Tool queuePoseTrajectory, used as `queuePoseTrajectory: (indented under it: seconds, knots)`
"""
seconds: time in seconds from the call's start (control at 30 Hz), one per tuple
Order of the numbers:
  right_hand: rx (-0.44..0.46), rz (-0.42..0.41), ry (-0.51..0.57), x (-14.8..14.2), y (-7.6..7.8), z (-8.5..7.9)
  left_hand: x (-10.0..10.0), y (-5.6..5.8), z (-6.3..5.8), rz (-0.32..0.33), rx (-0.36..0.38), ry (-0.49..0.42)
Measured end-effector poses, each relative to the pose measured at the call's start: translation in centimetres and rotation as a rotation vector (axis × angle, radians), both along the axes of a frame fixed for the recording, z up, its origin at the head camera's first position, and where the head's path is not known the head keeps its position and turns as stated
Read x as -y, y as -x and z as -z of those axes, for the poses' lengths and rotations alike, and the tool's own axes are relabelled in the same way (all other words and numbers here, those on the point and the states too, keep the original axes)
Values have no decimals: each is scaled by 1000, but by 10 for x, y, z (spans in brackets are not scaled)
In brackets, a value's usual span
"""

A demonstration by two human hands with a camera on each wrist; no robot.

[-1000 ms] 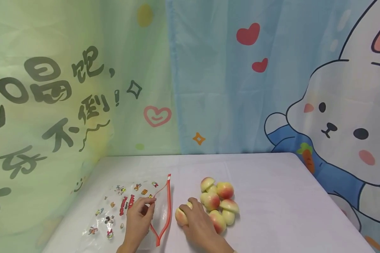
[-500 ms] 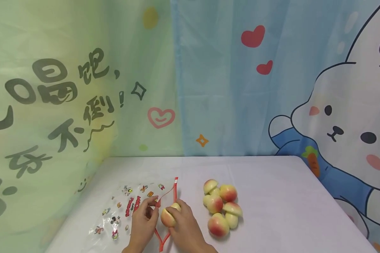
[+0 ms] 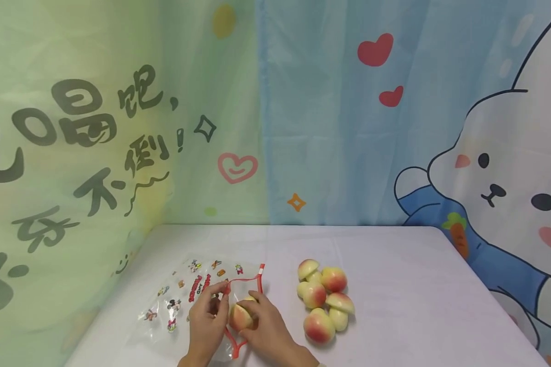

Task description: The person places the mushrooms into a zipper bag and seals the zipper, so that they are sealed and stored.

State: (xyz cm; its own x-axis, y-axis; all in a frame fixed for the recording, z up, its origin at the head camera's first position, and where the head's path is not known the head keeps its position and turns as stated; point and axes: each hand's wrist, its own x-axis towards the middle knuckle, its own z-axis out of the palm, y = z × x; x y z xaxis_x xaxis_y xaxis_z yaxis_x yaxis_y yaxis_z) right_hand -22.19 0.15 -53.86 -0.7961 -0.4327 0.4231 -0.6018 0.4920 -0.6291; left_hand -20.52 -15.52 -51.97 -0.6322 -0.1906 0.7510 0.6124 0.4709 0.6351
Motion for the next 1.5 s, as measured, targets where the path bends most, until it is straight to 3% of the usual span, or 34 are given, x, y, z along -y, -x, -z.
queuePoseTrajectory:
  seconds: [0.17, 0.37, 0.67, 0.8, 1.1, 1.3, 1.5]
  knots:
    - [74, -2, 43, -1, 7, 3, -1, 1, 2, -23, -1, 31]
    - [89, 12, 27, -1, 8, 3, -3, 0, 6, -70, 68, 56]
    - [111, -26, 23, -4, 5, -3, -7, -2, 4, -74, 144, 42]
    - [99, -17, 45, -5, 2, -5, -7, -2, 4, -77, 132, 39]
    - [183, 9, 212, -20, -1, -10, -7, -2, 4, -111, 106, 33]
    - [163, 111, 205, -38, -6, -23, -7, -1, 6, -126, 127, 30]
    - [-15, 227, 137, -58, -14, -42, -5, 0, 3, -127, 142, 29]
